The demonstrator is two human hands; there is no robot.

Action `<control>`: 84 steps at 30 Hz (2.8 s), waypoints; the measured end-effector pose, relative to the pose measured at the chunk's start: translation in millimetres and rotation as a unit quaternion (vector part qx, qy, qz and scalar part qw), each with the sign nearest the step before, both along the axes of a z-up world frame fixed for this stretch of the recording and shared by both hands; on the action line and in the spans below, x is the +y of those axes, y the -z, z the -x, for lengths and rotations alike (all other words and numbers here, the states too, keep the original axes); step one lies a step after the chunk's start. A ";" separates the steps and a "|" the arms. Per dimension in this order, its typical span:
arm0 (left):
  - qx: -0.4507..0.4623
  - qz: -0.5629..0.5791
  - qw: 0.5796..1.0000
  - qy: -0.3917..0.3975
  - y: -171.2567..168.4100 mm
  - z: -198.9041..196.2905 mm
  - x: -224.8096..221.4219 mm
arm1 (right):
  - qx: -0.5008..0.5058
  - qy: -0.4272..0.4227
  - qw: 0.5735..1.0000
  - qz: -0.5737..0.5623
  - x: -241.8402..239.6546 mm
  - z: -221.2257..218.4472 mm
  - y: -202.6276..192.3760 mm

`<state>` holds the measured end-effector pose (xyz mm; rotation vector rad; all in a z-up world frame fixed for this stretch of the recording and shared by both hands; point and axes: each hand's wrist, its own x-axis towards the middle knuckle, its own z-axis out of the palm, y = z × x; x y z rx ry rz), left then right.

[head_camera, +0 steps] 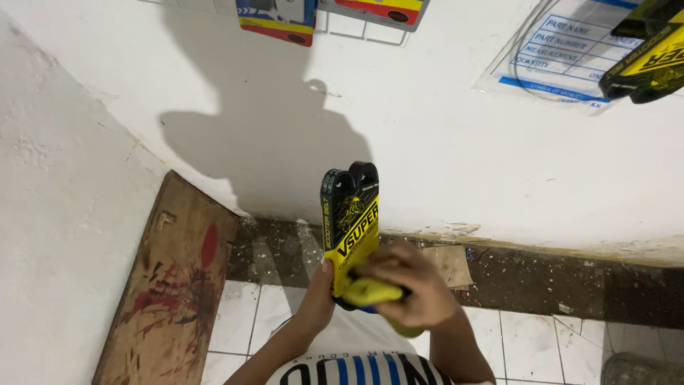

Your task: Wiping down a packaged motorcycle drive belt with a yellow microfiber cloth.

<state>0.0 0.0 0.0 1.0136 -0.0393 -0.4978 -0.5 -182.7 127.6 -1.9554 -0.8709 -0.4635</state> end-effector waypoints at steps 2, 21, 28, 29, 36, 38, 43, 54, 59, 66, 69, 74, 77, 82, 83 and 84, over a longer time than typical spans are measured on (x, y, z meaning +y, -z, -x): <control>-0.027 -0.031 0.999 0.012 -10.0 -0.9 0.9 | 0.016 -0.033 0.999 0.012 4.2 0.3 -0.8; 0.037 -0.185 0.982 0.031 39.0 0.9 8.0 | -0.007 0.089 0.995 -0.033 6.4 -8.6 -22.5; 0.050 -0.226 0.971 0.051 -1.5 0.7 12.7 | -0.016 0.186 0.982 -0.041 4.6 -21.8 -24.5; 0.049 -0.225 0.972 0.049 -1.1 0.8 13.8 | -0.018 0.184 0.982 -0.041 8.7 -20.6 -25.0; 0.034 -0.197 0.978 0.063 -20.4 -0.4 15.2 | -0.023 0.149 0.985 -0.085 16.5 -21.7 -28.6; 0.001 -0.124 0.991 0.057 -12.4 -2.9 14.2 | -0.014 0.212 0.973 -0.086 14.3 -23.8 -33.0; -0.013 -0.157 0.986 0.057 -19.0 -4.6 14.0 | -0.023 0.125 0.990 -0.057 16.8 -21.0 -26.6; -0.001 -0.185 0.980 0.074 -19.7 -5.2 13.6 | -0.047 0.151 0.985 -0.075 14.5 -28.7 -26.4; 0.008 -0.158 0.985 0.069 1.3 -1.8 12.7 | -0.056 0.253 0.958 -0.120 2.5 -37.0 -33.0; 0.010 -0.178 0.980 0.087 -29.3 -1.1 10.7 | -0.047 0.185 0.977 -0.098 7.1 -24.6 -24.3; -0.064 -0.108 0.988 0.092 -27.2 -2.2 8.6 | -0.056 0.238 0.963 -0.118 2.7 -30.5 -31.2; 0.019 -0.165 0.980 0.108 -29.4 1.2 8.6 | -0.016 0.304 0.945 -0.121 -7.4 -24.9 -33.2; -0.007 -0.057 0.996 0.065 5.8 0.9 5.2 | -0.038 0.260 0.959 -0.108 -7.3 -19.2 -20.5; -0.186 -0.029 0.978 0.085 -40.4 -4.4 -0.1 | -0.074 0.238 0.962 -0.110 -3.5 -15.2 -19.2; -0.187 -0.029 0.978 0.086 -35.6 -2.5 0.8 | -0.075 0.239 0.962 -0.111 -6.8 -18.0 -21.8; -0.167 -0.052 0.980 0.091 -30.7 -0.6 2.1 | -0.067 0.277 0.951 -0.123 -9.7 -20.7 -24.3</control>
